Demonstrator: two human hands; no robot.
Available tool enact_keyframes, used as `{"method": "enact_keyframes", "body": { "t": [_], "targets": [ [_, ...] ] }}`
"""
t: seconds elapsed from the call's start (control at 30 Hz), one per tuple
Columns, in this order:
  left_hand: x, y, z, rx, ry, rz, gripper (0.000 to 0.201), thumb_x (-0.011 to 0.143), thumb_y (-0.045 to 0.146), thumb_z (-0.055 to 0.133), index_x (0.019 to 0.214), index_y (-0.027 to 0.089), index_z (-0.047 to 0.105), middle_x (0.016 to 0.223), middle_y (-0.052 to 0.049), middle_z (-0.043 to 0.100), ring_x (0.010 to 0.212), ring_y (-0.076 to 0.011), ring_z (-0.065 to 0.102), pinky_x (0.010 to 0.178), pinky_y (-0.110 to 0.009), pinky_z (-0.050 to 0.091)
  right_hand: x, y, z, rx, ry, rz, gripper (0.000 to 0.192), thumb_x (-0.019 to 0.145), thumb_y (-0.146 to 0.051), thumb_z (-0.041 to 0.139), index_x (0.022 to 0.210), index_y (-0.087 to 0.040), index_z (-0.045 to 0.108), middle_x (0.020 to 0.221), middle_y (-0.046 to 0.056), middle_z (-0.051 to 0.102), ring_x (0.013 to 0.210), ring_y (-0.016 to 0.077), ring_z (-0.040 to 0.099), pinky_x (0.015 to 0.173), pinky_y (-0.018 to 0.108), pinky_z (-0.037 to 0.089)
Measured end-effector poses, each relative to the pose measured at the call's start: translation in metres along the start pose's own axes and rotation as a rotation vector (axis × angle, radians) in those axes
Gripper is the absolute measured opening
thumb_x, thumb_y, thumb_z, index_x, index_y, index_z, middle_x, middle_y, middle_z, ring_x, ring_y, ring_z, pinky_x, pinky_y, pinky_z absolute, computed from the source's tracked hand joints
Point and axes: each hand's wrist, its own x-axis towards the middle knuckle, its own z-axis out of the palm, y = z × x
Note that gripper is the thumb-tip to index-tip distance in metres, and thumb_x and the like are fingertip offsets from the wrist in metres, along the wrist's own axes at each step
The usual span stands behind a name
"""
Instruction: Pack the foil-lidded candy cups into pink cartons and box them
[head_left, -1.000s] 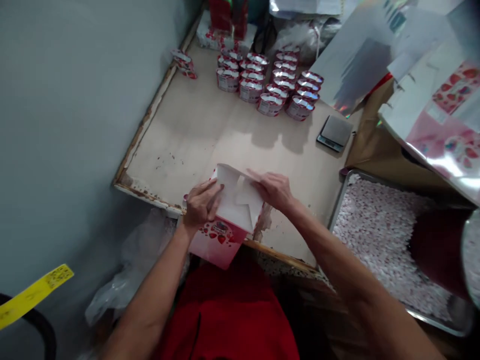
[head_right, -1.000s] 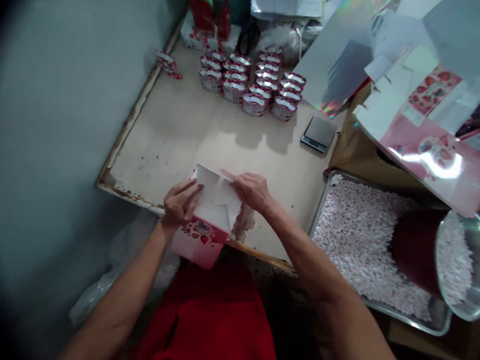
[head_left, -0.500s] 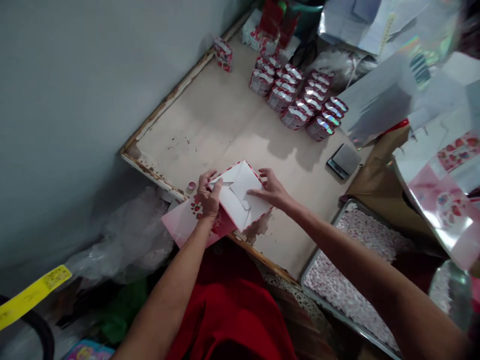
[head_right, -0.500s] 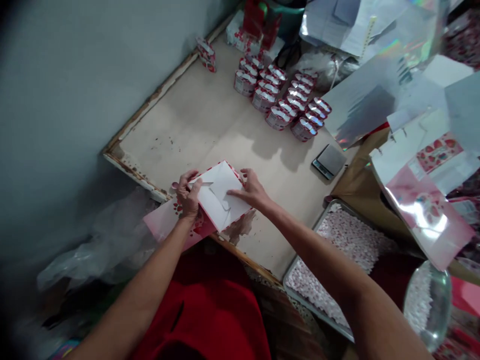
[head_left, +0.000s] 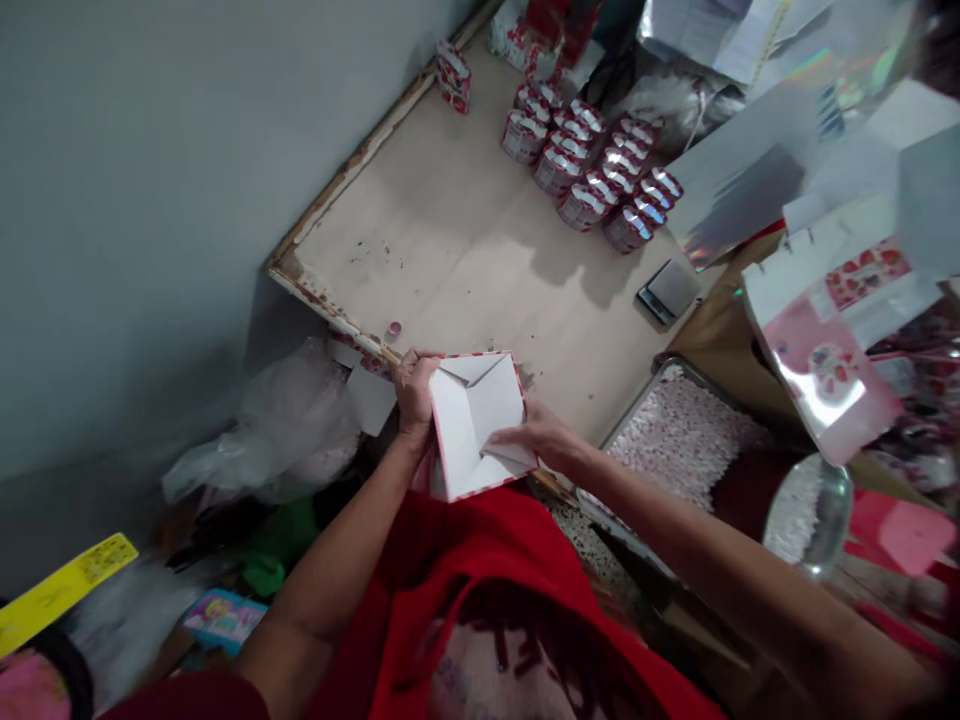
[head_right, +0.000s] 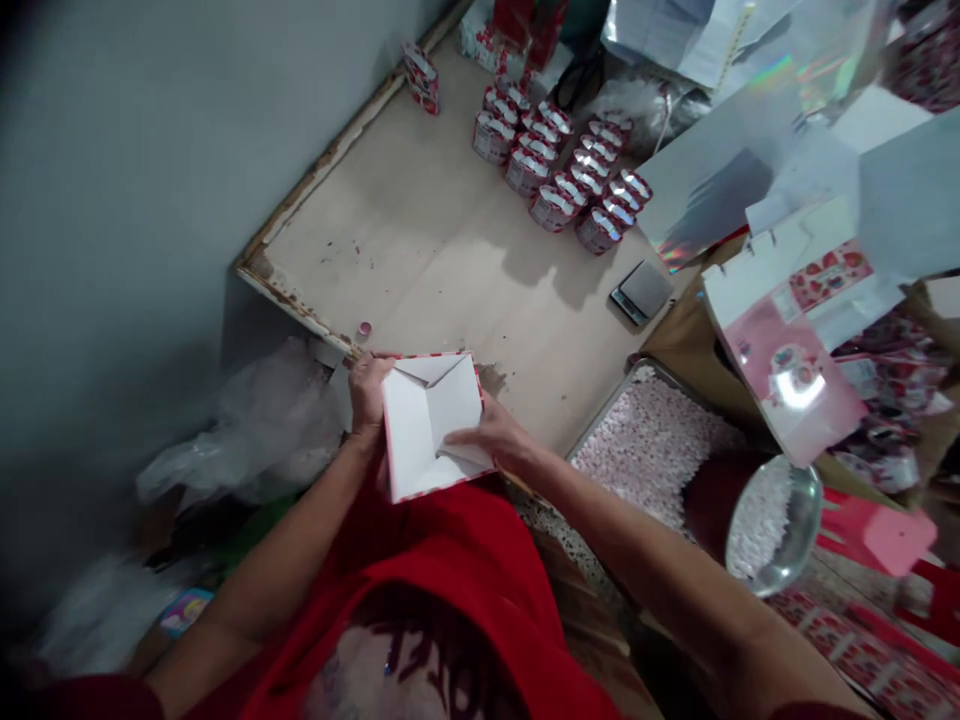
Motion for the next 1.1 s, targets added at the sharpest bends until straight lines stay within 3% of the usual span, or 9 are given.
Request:
{"method": "enact_keyframes", "body": {
  "t": [0.2, 0.37, 0.57, 0.63, 0.73, 0.83, 0.93, 1.03, 1.1],
  "targets": [
    [-0.039, 0.044, 0.007, 0.0, -0.154, 0.067, 0.019, 0.068, 0.033, 0.072, 0.079, 0.019, 0.064, 0.068, 0.0, 0.067, 0.054, -0.0132, 0.059, 0.052, -0.022, 0.044, -0.044, -0.001, 0.014, 0.383, 0.063, -0.039, 0.077, 0.063, -0.052, 0.097, 0.124, -0.023, 0.061, 0.1, 0.006, 0.08, 0.075, 0.0203, 0.072, 0.075, 0.036, 0.065],
    [-0.038, 0.106, 0.039, 0.136, -0.358, 0.307, 0.012, 0.075, 0.03, 0.074, 0.077, 0.019, 0.071, 0.068, 0.001, 0.064, 0.056, -0.0122, 0.056, 0.053, -0.022, 0.044, -0.056, -0.035, 0.025, 0.444, -0.242, -0.113, 0.081, 0.045, -0.041, 0.101, 0.114, -0.017, 0.068, 0.095, 0.008, 0.08, 0.078, 0.0223, 0.072, 0.077, 0.035, 0.064],
    [0.026, 0.183, 0.074, 0.157, -0.662, 0.695, 0.031, 0.066, 0.038, 0.096, 0.085, 0.027, 0.075, 0.118, -0.004, 0.075, 0.124, -0.0277, 0.066, 0.106, -0.041, 0.056, -0.056, -0.124, 0.013, -0.214, -0.219, -0.6, 0.023, 0.076, -0.026, 0.084, 0.092, -0.017, 0.071, 0.08, -0.001, 0.071, 0.072, 0.0139, 0.064, 0.072, 0.024, 0.054],
    [0.059, 0.176, 0.09, 0.126, -0.782, 0.548, 0.039, 0.064, 0.046, 0.097, 0.091, 0.028, 0.076, 0.136, -0.006, 0.07, 0.135, -0.032, 0.06, 0.109, -0.044, 0.054, -0.038, -0.128, -0.006, -0.583, -0.068, -0.79, 0.006, 0.09, -0.015, 0.067, 0.087, -0.017, 0.072, 0.082, -0.001, 0.072, 0.074, 0.013, 0.065, 0.071, 0.021, 0.052],
    [0.105, 0.116, 0.125, 0.184, -0.886, 0.206, 0.049, 0.068, 0.048, 0.093, 0.108, 0.026, 0.074, 0.136, -0.009, 0.069, 0.127, -0.0316, 0.064, 0.103, -0.042, 0.055, 0.014, -0.091, -0.05, -1.123, 0.262, -0.93, 0.035, 0.094, -0.005, 0.056, 0.119, -0.02, 0.074, 0.122, 0.01, 0.077, 0.11, 0.0207, 0.07, 0.092, 0.029, 0.055],
    [0.135, 0.028, 0.17, 0.404, -0.927, -0.038, 0.048, 0.07, 0.048, 0.089, 0.107, 0.022, 0.072, 0.099, -0.005, 0.074, 0.096, -0.0238, 0.07, 0.091, -0.037, 0.055, 0.068, -0.03, -0.103, -1.484, 0.685, -0.807, 0.057, 0.089, -0.004, 0.058, 0.141, -0.024, 0.067, 0.144, 0.016, 0.069, 0.131, 0.0321, 0.065, 0.1, 0.045, 0.056],
    [0.166, -0.021, 0.213, 0.644, -1.148, 0.003, 0.048, 0.066, 0.047, 0.089, 0.104, 0.022, 0.075, 0.104, -0.006, 0.076, 0.104, -0.0268, 0.07, 0.099, -0.041, 0.053, 0.091, 0.013, -0.141, -1.493, 0.933, -0.528, 0.068, 0.089, -0.009, 0.06, 0.152, -0.035, 0.06, 0.157, 0.015, 0.059, 0.136, 0.0375, 0.063, 0.105, 0.056, 0.054],
    [0.229, 0.009, 0.253, 0.84, -1.373, 0.265, 0.029, 0.072, 0.035, 0.087, 0.096, 0.024, 0.077, 0.113, -0.008, 0.078, 0.114, -0.0287, 0.071, 0.108, -0.043, 0.051, 0.077, 0.026, -0.143, -1.367, 0.886, -0.397, 0.075, 0.082, -0.029, 0.076, 0.154, -0.033, 0.058, 0.162, 0.017, 0.053, 0.149, 0.0447, 0.05, 0.114, 0.065, 0.047],
    [0.29, 0.059, 0.28, 0.946, -1.291, 0.576, 0.027, 0.078, 0.029, 0.083, 0.104, 0.023, 0.075, 0.116, -0.009, 0.077, 0.115, -0.0278, 0.071, 0.11, -0.046, 0.051, 0.056, 0.016, -0.122, -1.24, 0.834, -0.328, 0.063, 0.082, -0.038, 0.077, 0.144, -0.035, 0.068, 0.15, 0.018, 0.064, 0.138, 0.0461, 0.06, 0.106, 0.064, 0.054]
  ]
}}
